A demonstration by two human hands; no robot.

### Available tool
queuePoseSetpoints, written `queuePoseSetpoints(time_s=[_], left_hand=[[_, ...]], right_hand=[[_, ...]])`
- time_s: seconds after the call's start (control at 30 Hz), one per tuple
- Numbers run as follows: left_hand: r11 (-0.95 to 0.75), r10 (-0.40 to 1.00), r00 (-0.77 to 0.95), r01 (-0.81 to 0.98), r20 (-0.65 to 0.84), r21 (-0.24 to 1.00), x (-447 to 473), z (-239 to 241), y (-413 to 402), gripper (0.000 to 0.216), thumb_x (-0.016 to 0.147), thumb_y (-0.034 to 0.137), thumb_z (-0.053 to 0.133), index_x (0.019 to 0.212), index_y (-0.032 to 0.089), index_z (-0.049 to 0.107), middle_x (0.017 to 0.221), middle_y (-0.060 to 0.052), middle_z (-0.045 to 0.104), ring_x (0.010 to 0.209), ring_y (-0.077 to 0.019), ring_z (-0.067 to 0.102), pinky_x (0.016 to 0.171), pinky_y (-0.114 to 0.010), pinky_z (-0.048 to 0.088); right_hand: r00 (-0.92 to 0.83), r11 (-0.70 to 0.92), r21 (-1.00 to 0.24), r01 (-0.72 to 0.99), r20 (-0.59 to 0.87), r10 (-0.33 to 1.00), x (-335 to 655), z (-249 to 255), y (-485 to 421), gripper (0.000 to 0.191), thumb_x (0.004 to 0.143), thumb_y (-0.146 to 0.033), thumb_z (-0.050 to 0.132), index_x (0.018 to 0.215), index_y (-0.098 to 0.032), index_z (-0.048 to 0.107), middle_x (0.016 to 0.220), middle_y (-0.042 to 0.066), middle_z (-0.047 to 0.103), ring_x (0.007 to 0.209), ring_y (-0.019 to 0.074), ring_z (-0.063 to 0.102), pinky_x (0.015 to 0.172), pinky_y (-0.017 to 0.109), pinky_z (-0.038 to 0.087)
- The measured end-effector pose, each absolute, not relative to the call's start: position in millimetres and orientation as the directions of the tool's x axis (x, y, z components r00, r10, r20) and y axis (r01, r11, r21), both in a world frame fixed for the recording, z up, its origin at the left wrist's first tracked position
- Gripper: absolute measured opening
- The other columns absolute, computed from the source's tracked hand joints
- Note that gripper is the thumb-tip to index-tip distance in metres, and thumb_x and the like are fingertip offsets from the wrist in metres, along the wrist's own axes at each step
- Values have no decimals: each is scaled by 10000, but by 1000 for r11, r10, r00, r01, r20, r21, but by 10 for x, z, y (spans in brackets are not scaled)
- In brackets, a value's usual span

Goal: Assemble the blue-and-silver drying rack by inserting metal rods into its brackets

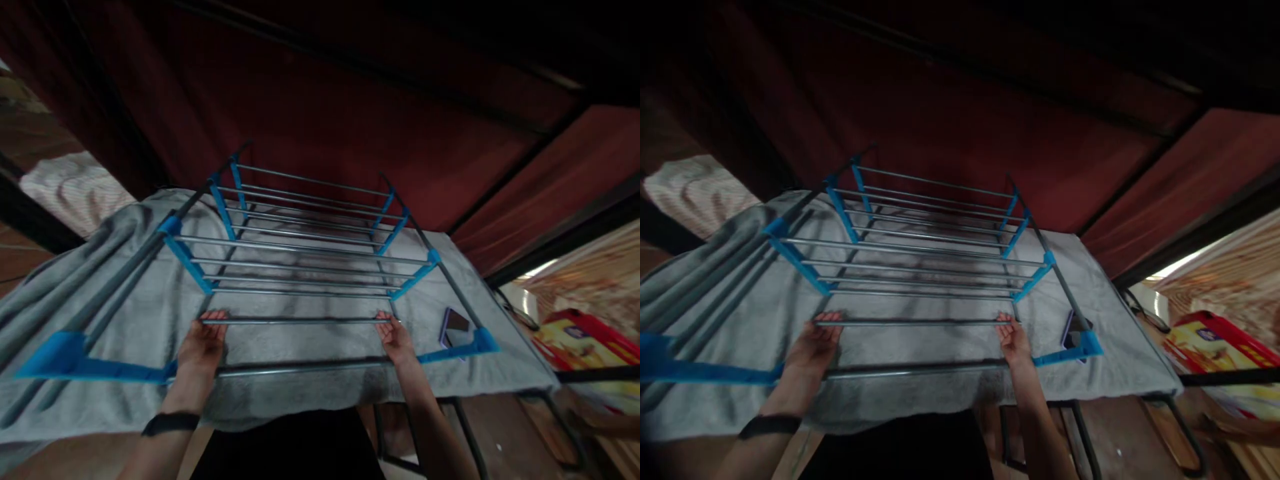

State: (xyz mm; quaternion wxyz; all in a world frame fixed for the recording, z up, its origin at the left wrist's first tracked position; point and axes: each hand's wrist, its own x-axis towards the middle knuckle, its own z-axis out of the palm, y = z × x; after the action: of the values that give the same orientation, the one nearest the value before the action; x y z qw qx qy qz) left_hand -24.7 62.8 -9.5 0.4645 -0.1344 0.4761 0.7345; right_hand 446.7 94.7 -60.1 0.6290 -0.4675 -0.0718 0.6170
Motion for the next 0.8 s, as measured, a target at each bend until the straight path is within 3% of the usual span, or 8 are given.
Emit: queuePoseSetpoints(time_s=[0.23, 0.43, 0.63, 0.8], left_hand=[[-35, 537, -535, -786, -652, 617, -295, -83, 670, 497, 1022, 105, 218, 790, 219, 643, 828, -25, 701, 773, -130, 711, 669, -214, 627], [-26, 561, -547, -761, -621, 648, -276, -80, 677, 410, 1022, 135, 322, 737, 223, 604, 749, 15, 669, 706, -117, 685, 658, -198, 623], [15, 565, -536, -753, -627, 658, -273, -91, 678, 431, 981, 41, 302, 717, 195, 604, 739, 5, 675, 737, -112, 673, 703, -199, 614], [16, 591, -531, -745, -607, 667, -296, -110, 656, 446, 988, 71, 281, 764, 217, 638, 815, 2, 718, 800, -125, 695, 711, -216, 618]], right_hand=[[274, -176, -684, -708, -496, 824, 4386, -522, 948, 108, 792, -141, 692, 855, -221, 656, 905, 23, 775, 819, 149, 733, 723, 255, 614], [298, -143, -707, -693, -460, 836, 4299, -498, 936, 59, 811, -210, 699, 847, -217, 652, 861, 13, 759, 853, 152, 718, 784, 274, 611], [331, -129, -723, -679, -458, 825, 4263, -491, 929, 62, 813, -196, 682, 825, -237, 638, 816, -14, 743, 809, 152, 694, 749, 283, 616], [326, -139, -720, -680, -467, 822, 4265, -479, 915, 74, 809, -177, 679, 792, -225, 625, 824, 0, 740, 811, 148, 682, 790, 289, 602]])
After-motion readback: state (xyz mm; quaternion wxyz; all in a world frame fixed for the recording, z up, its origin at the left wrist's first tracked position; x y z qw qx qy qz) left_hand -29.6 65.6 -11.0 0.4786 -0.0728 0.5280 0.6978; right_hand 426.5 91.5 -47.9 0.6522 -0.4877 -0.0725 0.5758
